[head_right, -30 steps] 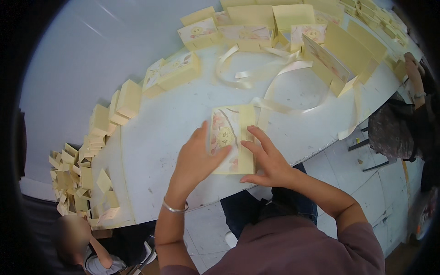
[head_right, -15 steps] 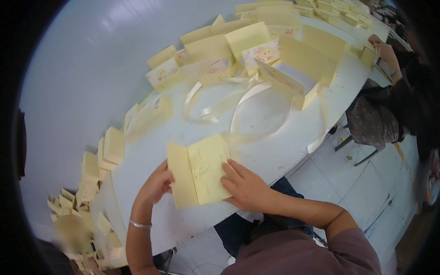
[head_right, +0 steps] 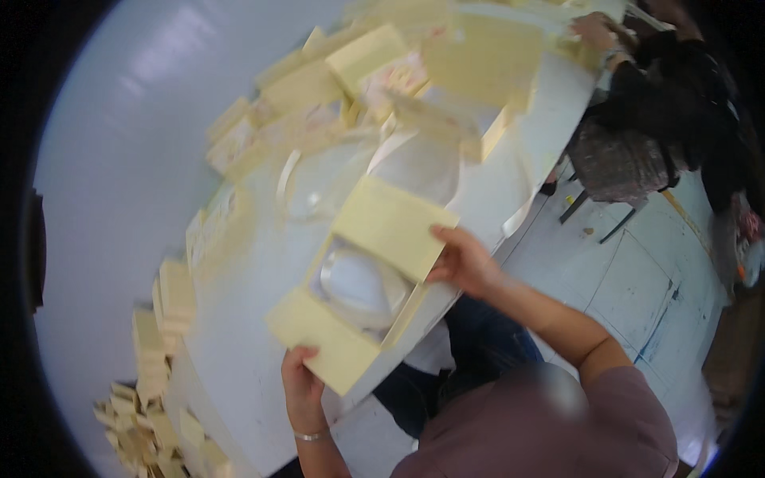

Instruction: The person assembles small yellow cardboard boxes by folding flaps and inserting white ribbons into each unit. They handle boxes one at a time, open them, place a ribbon inside, and set the finished units aside on the table.

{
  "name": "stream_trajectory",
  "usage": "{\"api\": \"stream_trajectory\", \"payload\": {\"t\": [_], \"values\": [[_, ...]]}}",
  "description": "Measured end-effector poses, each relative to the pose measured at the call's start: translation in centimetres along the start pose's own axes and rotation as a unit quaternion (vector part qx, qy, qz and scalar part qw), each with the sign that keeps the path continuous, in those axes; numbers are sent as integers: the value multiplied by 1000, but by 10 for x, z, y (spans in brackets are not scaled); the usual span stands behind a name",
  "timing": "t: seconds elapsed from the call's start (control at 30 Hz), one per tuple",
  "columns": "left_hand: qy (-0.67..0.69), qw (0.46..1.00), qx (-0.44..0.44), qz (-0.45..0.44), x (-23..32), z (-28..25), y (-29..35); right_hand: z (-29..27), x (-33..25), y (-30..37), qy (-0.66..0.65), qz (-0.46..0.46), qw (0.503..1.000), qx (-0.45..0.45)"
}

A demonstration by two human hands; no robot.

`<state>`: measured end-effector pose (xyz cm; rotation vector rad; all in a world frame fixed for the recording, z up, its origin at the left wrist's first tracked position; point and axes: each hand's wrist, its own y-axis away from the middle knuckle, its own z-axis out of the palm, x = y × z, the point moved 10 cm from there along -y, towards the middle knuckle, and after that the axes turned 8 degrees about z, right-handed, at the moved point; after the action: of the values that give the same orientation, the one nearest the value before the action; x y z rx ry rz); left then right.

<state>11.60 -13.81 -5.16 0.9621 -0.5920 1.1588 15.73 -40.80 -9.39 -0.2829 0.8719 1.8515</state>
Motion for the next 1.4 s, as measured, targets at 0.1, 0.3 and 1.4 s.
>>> {"api": "stream_trajectory", "payload": {"t": [0.1, 0.3, 1.4], "values": [[-21, 999, -20, -21, -2, 8, 1, 19, -71, 45, 222, -242, 937, 120], [-105, 994, -25, -4, 18, 31, 10, 196, -56, 114, 657, -415, 606, -169], [-271, 839, -472, -16, -100, 158, 106, 26, -294, 246, 76, -419, 880, -210]]}}
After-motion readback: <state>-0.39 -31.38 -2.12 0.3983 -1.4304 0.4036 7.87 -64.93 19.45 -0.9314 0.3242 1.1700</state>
